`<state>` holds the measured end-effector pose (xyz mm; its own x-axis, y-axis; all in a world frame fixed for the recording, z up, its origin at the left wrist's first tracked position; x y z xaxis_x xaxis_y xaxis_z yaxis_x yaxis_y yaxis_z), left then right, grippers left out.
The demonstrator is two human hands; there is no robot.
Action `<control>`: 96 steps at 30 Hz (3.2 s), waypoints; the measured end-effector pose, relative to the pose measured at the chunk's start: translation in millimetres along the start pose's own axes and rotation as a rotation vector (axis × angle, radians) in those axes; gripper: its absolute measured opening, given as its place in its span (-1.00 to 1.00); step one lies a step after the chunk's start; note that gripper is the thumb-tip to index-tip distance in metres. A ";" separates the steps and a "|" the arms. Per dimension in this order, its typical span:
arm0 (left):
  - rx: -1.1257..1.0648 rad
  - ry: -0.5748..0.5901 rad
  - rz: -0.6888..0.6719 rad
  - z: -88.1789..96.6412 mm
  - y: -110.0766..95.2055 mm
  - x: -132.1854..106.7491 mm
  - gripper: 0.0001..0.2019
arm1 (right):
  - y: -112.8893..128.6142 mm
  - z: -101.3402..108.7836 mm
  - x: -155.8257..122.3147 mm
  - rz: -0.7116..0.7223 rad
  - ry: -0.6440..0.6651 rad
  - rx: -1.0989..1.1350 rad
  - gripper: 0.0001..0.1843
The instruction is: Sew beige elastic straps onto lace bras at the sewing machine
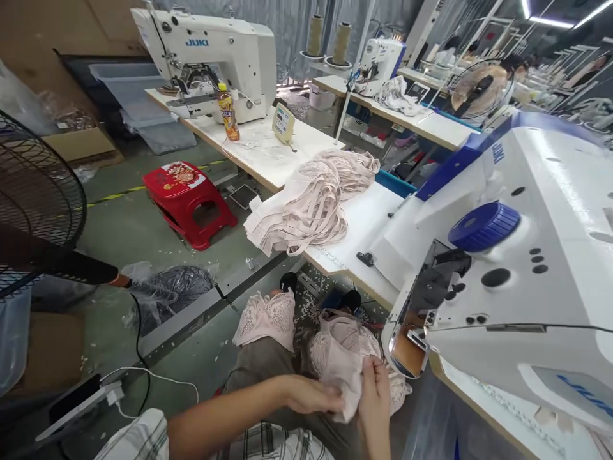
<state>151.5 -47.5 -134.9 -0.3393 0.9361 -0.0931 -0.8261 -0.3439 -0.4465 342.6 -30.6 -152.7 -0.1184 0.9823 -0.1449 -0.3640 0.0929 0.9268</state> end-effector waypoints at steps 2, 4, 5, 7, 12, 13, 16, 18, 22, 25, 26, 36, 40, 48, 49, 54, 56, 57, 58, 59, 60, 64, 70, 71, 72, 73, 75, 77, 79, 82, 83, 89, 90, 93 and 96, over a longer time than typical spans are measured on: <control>-0.292 0.148 -0.046 -18.1 -8.9 -7.9 -0.60 | 1.5 -6.5 -7.0 -0.049 -0.173 0.049 -0.53; -0.569 0.294 -0.080 -33.4 -22.2 -18.0 -0.54 | 6.6 -16.4 -14.1 -0.043 -0.297 0.110 -0.45; -0.672 0.346 -0.075 -39.4 -28.1 -22.6 -0.43 | 9.0 -20.8 -17.3 -0.025 -0.346 0.136 -0.42; -0.834 0.416 -0.034 -48.3 -36.6 -29.5 -0.21 | 10.2 -26.6 -23.1 -0.002 -0.414 0.174 -0.40; -0.993 0.480 0.014 -46.6 -37.3 -28.4 -0.28 | 20.8 -11.3 -34.1 0.123 -0.368 0.046 -0.49; -0.993 0.520 -0.023 -42.4 -36.8 -26.9 -0.36 | 29.9 -3.0 -36.1 0.193 -0.356 -0.027 -0.52; -0.932 0.731 -0.215 -26.0 -39.4 -27.7 -0.59 | 60.6 11.0 -37.8 0.381 -0.170 -0.184 -0.62; -0.842 0.847 -0.335 -12.6 -41.0 -30.4 -0.69 | 72.9 7.3 -36.2 0.384 0.099 -0.183 -0.74; -0.650 0.907 -0.452 11.6 -44.2 -31.7 -0.83 | 76.6 1.2 -37.8 0.183 0.429 -0.095 -0.71; -0.547 0.946 -0.465 14.6 -49.5 -36.7 -0.86 | 67.0 -0.4 -43.8 -0.032 0.514 0.014 -0.59; -0.554 0.969 -0.443 12.3 -51.4 -39.1 -0.86 | 63.7 0.0 -46.0 -0.079 0.518 0.040 -0.57; -1.400 0.907 0.342 -14.3 -48.9 -14.9 -0.76 | 34.3 105.6 -44.1 0.078 -0.454 0.326 -0.52; -1.512 0.822 0.527 -19.3 -50.2 -12.0 -0.74 | 53.9 140.8 -66.7 0.253 -0.793 0.264 -0.69; -1.267 0.643 0.269 -15.9 -78.2 -34.8 -0.62 | 95.7 57.7 -59.8 0.560 -0.216 -0.147 -0.84; -1.231 0.621 0.235 -14.9 -78.9 -35.9 -0.64 | 94.9 53.9 -58.6 0.560 -0.225 -0.145 -0.84; -1.054 0.547 0.107 -11.1 -77.7 -37.8 -0.63 | 83.5 50.1 -47.9 0.414 -0.202 -0.105 -0.78; -0.962 0.530 0.043 -8.6 -78.4 -38.0 -0.63 | 78.2 52.4 -45.4 0.359 -0.192 -0.070 -0.78; -0.920 0.519 0.002 -6.6 -79.6 -37.9 -0.63 | 75.4 53.6 -44.3 0.333 -0.185 -0.048 -0.78; -0.878 0.506 -0.039 -4.3 -80.8 -37.5 -0.63 | 72.5 54.7 -43.2 0.306 -0.175 -0.023 -0.79; -0.836 0.492 -0.076 -1.9 -82.0 -37.0 -0.65 | 70.0 55.8 -42.2 0.283 -0.163 0.003 -0.80; -0.792 0.482 -0.111 0.2 -83.0 -36.5 -0.67 | 67.9 56.9 -41.1 0.263 -0.148 0.025 -0.82; -0.644 0.466 -0.240 7.7 -86.7 -33.8 -0.73 | 65.9 61.3 -37.3 0.257 -0.074 0.051 -0.88; -0.577 0.403 -0.430 15.4 -89.9 -31.4 -0.83 | 73.1 60.7 -36.0 0.349 0.069 -0.004 -0.84; -0.589 0.401 -0.450 15.1 -90.6 -31.4 -0.82 | 74.3 60.7 -36.0 0.353 0.082 0.006 -0.85; -0.605 0.408 -0.455 13.9 -91.0 -31.3 -0.81 | 75.3 60.7 -35.9 0.351 0.095 0.020 -0.85; -0.626 0.426 -0.445 11.7 -91.1 -31.0 -0.80 | 75.7 60.7 -35.7 0.345 0.107 0.036 -0.84; -0.670 0.476 -0.403 6.6 -91.6 -29.8 -0.79 | 75.1 60.7 -35.3 0.328 0.129 0.080 -0.82; -0.696 0.534 -0.356 1.9 -92.4 -28.3 -0.79 | 72.1 60.2 -35.0 0.305 0.146 0.115 -0.81; -0.677 0.615 -0.333 -2.3 -94.0 -27.8 -0.78 | 66.7 58.9 -34.9 0.268 0.150 0.125 -0.81; -0.586 0.675 -0.370 -3.1 -96.0 -27.3 -0.79 | 58.0 56.8 -34.1 0.197 0.126 0.137 -0.83; -0.564 0.659 -0.394 -1.1 -96.6 -26.4 -0.79 | 56.0 56.3 -33.6 0.177 0.116 0.144 -0.84; -0.379 0.527 -0.531 9.1 -100.1 -20.7 -0.81 | 47.7 61.9 -30.3 0.022 0.134 0.243 -0.90; -0.364 0.536 -0.552 9.6 -101.7 -19.8 -0.80 | 45.3 65.2 -30.7 -0.018 0.134 0.269 -0.89; -0.391 0.595 -0.584 11.4 -107.3 -17.1 -0.79 | 39.2 77.5 -34.7 -0.099 0.083 0.289 -0.84; -0.423 0.644 -0.604 14.5 -114.2 -17.7 -0.80 | 38.8 83.5 -40.1 -0.107 0.055 0.245 -0.86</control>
<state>245.3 -25.8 -69.4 0.5025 0.8505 -0.1556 -0.5075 0.1445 -0.8494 410.3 -52.8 -82.1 -0.1438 0.9551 -0.2591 -0.1431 0.2390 0.9604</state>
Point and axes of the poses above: each hand's wrist, its own x-axis towards the middle knuckle, its own z-axis out of the back of the hand, y = z × x, the point moved 7 cm from there along x, towards the middle knuckle, and after that the axes turned 13 degrees about x, right-handed, at the moved point
